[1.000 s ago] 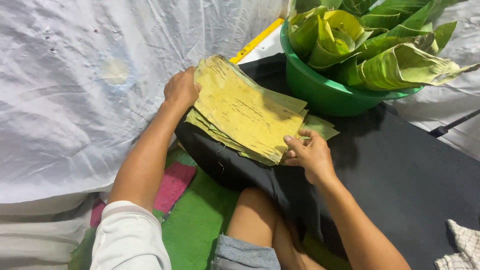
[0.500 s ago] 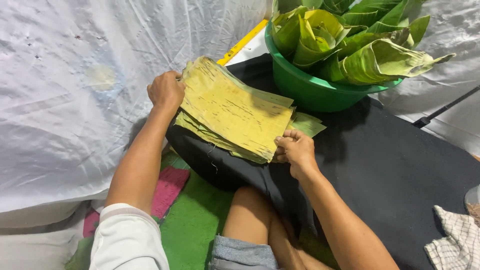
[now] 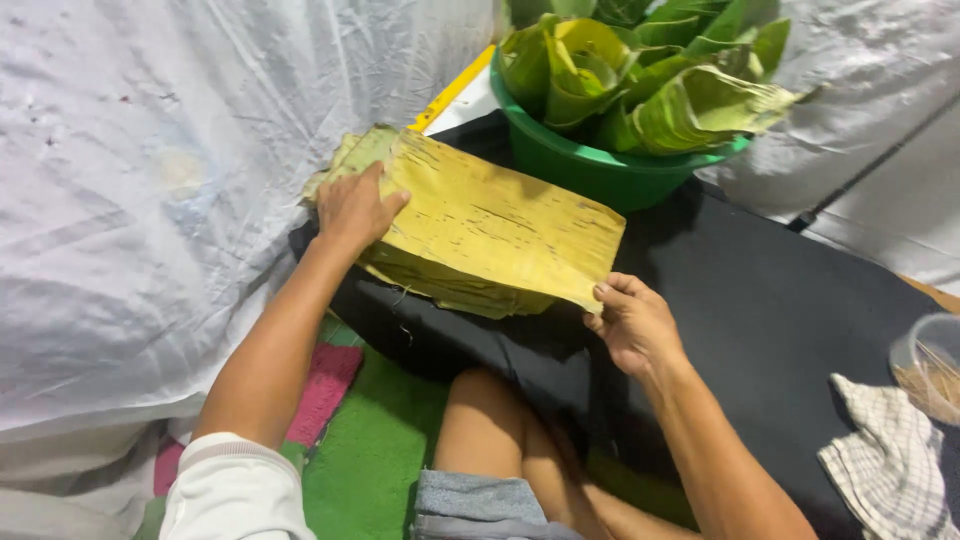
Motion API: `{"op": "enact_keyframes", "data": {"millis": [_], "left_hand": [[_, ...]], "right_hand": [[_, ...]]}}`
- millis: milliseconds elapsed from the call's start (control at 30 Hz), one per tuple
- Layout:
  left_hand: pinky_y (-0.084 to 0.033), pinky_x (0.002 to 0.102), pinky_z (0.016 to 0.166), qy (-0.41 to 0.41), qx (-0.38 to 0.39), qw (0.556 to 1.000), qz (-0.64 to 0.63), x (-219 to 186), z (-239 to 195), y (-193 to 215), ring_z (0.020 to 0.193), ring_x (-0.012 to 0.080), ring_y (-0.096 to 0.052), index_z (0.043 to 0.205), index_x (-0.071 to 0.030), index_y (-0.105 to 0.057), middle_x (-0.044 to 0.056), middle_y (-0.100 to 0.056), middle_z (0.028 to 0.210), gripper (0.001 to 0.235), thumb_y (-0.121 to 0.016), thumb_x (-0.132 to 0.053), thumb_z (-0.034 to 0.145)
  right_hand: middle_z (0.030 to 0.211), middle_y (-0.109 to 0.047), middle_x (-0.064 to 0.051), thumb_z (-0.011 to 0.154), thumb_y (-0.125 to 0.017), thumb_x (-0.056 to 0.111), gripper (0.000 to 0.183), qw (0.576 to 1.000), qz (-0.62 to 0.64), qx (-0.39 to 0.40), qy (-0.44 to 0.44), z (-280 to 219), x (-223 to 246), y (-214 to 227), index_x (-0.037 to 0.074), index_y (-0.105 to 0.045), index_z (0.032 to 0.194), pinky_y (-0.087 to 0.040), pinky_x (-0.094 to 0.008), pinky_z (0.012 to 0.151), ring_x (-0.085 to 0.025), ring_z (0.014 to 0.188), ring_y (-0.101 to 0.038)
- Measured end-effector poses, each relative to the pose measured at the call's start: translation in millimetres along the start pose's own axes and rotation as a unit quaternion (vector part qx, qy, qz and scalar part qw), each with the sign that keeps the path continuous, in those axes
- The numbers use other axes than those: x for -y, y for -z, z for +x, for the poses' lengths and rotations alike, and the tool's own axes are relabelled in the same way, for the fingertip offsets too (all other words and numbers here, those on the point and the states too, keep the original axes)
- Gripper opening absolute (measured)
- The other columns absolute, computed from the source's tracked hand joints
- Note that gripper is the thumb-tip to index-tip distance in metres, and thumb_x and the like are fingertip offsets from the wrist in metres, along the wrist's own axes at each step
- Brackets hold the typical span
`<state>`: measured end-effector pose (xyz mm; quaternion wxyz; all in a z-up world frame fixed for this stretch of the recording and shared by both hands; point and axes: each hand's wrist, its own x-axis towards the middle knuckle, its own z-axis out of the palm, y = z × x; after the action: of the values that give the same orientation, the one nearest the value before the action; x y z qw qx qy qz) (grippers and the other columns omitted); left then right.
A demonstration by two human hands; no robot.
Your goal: Cleaning banana leaves with a cloth and folding them into cone shapes for food packaging.
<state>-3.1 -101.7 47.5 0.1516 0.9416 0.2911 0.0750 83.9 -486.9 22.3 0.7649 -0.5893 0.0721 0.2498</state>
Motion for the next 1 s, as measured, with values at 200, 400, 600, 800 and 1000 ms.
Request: {"op": "enact_keyframes", "data": {"millis": [200, 400, 600, 800, 1000], "left_hand": [[-0.053, 0.043, 0.089, -0.026, 0.037, 0.935, -0.351, -52.9, -27.2, -18.2, 0.095, 0.0281, -0.07, 0.158, -0.012, -0.039, 0.016, -0.072, 0.094, 0.086, -0.082, -0.016, 0.084], [-0.059, 0.036, 0.083, -0.106, 0.047, 0.895, -0.432, -160.1, -81.8, -43.0, 0.097, 0.0271, -0.072, 0.158, -0.032, -0.042, 0.022, -0.074, 0.105, 0.083, -0.072, -0.003, 0.086], [-0.052, 0.055, 0.103, -0.203, 0.092, 0.887, -0.405, -249.7, -138.5, -76.9, 0.128, 0.0477, -0.056, 0.159, -0.039, -0.034, 0.03, -0.061, 0.137, 0.082, -0.064, -0.002, 0.093], [-0.057, 0.046, 0.096, -0.232, 0.049, 0.916, -0.323, -261.4, -117.8, -174.9, 0.113, 0.0394, -0.067, 0.134, -0.017, -0.069, 0.02, -0.072, 0.116, 0.049, -0.071, -0.005, 0.087], [-0.057, 0.044, 0.095, -0.236, 0.058, 0.924, -0.296, -263.5, -114.9, -180.5, 0.114, 0.0345, -0.068, 0.134, -0.014, -0.07, 0.016, -0.072, 0.116, 0.043, -0.071, -0.015, 0.09]], "right_hand": [[0.095, -0.064, -0.002, 0.089, -0.075, 0.006, 0.02, 0.999, 0.005, -0.035, 0.024, 0.6, 1.1, 97.8, 0.013, -0.064, 0.105, -0.061, -0.031, 0.07, -0.019, 0.083, -0.07], [0.092, -0.067, -0.004, 0.09, -0.075, 0.01, 0.028, 0.985, -0.07, -0.131, 0.084, 3.6, 10.2, 225.7, 0.011, -0.062, 0.114, -0.059, -0.031, 0.062, -0.019, 0.075, -0.071], [0.09, -0.069, -0.008, 0.089, -0.075, 0.007, 0.029, 0.953, -0.159, -0.214, 0.143, -13.2, 22.9, 348.1, 0.004, -0.064, 0.116, -0.059, -0.03, 0.059, -0.018, 0.072, -0.071], [0.083, -0.075, 0.007, 0.077, -0.078, 0.032, 0.024, 0.804, -0.469, -0.338, 0.14, -48.3, 35.5, 346.4, 0.034, -0.078, 0.1, -0.057, -0.04, 0.077, -0.024, 0.09, -0.073], [0.136, -0.067, -0.009, 0.091, -0.071, 0.045, 0.039, 0.601, -0.702, -0.302, 0.234, -88.7, 17.3, 365.0, 0.023, -0.077, 0.123, -0.051, -0.053, 0.092, -0.037, 0.125, -0.06]]}}
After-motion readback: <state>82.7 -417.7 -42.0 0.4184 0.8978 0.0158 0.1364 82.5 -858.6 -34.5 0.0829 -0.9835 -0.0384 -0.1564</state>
